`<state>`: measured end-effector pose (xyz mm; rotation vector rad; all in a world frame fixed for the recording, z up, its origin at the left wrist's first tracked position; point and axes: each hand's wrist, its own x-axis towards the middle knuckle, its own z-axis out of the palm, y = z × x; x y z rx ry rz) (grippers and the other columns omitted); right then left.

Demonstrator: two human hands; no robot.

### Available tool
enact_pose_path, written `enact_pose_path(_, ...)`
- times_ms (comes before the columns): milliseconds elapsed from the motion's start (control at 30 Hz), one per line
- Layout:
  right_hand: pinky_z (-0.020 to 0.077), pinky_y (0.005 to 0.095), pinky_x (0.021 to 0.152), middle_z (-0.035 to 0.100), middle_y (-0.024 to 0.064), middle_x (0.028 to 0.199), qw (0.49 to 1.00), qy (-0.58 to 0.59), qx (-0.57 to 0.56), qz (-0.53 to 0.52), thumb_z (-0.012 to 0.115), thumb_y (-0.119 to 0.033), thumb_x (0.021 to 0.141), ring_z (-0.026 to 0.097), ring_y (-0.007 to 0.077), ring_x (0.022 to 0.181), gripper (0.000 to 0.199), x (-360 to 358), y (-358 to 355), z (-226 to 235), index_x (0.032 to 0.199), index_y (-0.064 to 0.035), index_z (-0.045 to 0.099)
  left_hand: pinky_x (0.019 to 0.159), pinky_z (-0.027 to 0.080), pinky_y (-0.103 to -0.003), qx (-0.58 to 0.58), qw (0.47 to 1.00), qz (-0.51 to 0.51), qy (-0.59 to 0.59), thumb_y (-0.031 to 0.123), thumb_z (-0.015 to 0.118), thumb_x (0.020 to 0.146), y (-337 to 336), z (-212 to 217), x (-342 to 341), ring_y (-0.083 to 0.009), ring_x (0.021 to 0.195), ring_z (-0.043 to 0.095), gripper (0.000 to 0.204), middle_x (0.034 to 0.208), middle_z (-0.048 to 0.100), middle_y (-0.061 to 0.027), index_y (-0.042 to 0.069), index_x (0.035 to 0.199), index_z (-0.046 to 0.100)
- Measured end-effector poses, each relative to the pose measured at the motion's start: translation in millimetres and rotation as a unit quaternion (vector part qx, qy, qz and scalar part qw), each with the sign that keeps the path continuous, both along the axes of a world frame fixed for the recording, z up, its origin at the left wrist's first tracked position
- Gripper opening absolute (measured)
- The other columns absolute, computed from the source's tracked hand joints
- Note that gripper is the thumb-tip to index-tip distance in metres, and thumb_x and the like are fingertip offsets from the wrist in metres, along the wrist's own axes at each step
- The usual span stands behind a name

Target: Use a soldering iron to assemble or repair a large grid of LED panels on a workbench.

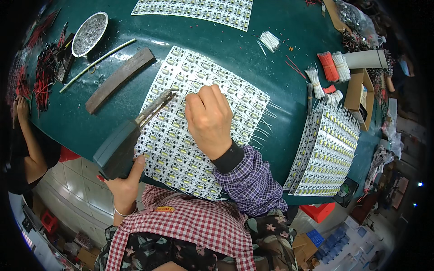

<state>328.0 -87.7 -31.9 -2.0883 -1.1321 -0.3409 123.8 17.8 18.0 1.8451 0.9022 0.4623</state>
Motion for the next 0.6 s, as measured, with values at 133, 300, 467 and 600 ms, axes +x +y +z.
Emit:
enact_pose_path(133, 0.0415, 0.0375, 0.059, 0.043, 0.0086, 0.076, 1.000, -0.004, 0.001, -0.003, 0.070, 0.006, 0.071, 0.051, 0.0255, 0.072, 0.017, 0, 1, 0, 0.077, -0.0032, 0.057, 0.065, 0.051, -0.031, 0.035, 0.998, 0.022, -0.038, 0.007, 0.080, 0.079, 0, -3, -1, -0.0175, 0.070, 0.066, 0.021, 0.086, 0.071, -0.0088, -0.003, 0.095, 0.071)
enact_pose_path(300, 0.0414, 0.0376, 0.059, 0.043, 0.0085, 0.076, 1.000, -0.006, 0.005, -0.006, 0.070, 0.006, 0.071, 0.051, 0.0253, 0.071, 0.017, -1, 1, -1, 0.076, -0.0032, 0.057, 0.064, 0.051, -0.030, 0.010, 0.998, 0.024, -0.051, 0.007, 0.080, 0.079, -1, -2, 2, -0.0190, 0.068, 0.065, 0.022, 0.086, 0.072, -0.0085, -0.003, 0.096, 0.071)
enact_pose_path(467, 0.0414, 0.0375, 0.058, 0.043, 0.0085, 0.076, 1.000, -0.005, 0.004, -0.006, 0.070, 0.006, 0.072, 0.051, 0.0252, 0.071, 0.017, -1, 1, 0, 0.076, -0.0030, 0.057, 0.083, 0.043, -0.036, -0.009, 0.997, -0.025, 0.069, 0.009, 0.078, 0.083, -2, 5, 0, -0.0194, 0.087, 0.065, 0.017, 0.100, 0.071, -0.0056, 0.005, 0.099, 0.075)
enact_pose_path(600, 0.0415, 0.0372, 0.058, 0.043, 0.0085, 0.076, 1.000, -0.007, 0.011, -0.003, 0.070, 0.007, 0.071, 0.051, 0.0250, 0.071, 0.017, 0, 2, 1, 0.075, -0.0028, 0.057, 0.091, 0.033, -0.038, 0.005, 0.994, -0.047, 0.095, 0.011, 0.076, 0.085, -4, -3, -6, -0.0196, 0.098, 0.063, 0.016, 0.108, 0.069, -0.0045, 0.009, 0.101, 0.076)
